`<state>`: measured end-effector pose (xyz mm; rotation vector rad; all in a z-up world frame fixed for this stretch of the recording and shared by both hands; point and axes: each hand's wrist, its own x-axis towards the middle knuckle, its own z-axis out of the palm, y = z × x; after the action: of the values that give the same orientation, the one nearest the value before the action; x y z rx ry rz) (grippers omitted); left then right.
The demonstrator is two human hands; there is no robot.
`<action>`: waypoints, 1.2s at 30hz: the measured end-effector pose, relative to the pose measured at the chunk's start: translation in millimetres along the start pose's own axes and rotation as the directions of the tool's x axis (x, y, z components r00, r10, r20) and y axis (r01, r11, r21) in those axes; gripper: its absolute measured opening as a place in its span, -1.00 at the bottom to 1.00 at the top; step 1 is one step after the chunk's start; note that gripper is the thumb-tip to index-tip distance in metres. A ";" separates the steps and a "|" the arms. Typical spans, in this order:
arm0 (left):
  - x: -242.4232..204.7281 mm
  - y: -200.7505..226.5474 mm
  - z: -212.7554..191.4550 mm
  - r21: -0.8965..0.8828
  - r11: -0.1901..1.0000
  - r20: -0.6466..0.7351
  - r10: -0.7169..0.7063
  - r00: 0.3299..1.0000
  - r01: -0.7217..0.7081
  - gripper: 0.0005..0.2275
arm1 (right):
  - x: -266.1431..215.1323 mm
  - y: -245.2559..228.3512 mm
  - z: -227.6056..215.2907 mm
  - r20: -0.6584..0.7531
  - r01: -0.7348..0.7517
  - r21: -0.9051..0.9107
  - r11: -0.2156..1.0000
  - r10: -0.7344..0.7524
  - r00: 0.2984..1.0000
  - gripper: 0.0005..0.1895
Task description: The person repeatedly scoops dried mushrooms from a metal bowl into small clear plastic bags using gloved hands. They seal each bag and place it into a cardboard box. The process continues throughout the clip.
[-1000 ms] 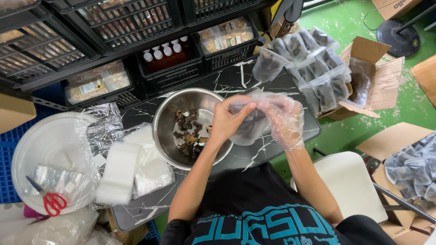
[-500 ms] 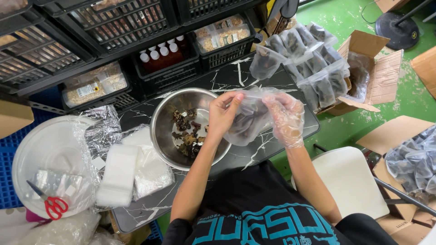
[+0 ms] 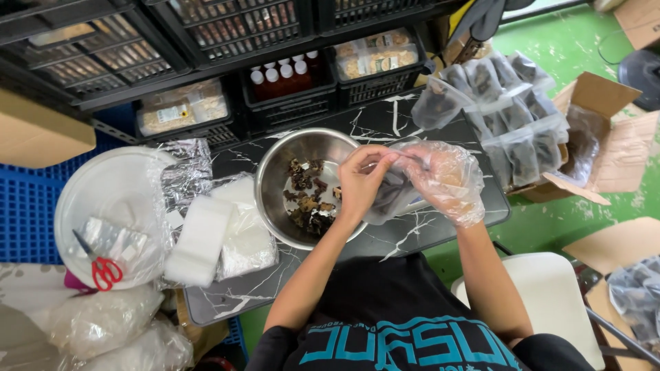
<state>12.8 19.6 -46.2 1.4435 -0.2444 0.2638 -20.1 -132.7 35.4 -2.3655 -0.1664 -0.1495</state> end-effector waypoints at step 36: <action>29.8 -38.8 1.0 0.003 0.998 0.163 -0.066 0.984 0.066 -0.71 | -55.5 95.8 -49.0 -0.609 -0.201 -0.098 0.975 0.101 0.787 -0.86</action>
<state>53.6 15.3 -73.0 1.4699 -0.3294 0.0911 -62.0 -239.4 -3.6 -2.3476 0.3592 -0.8542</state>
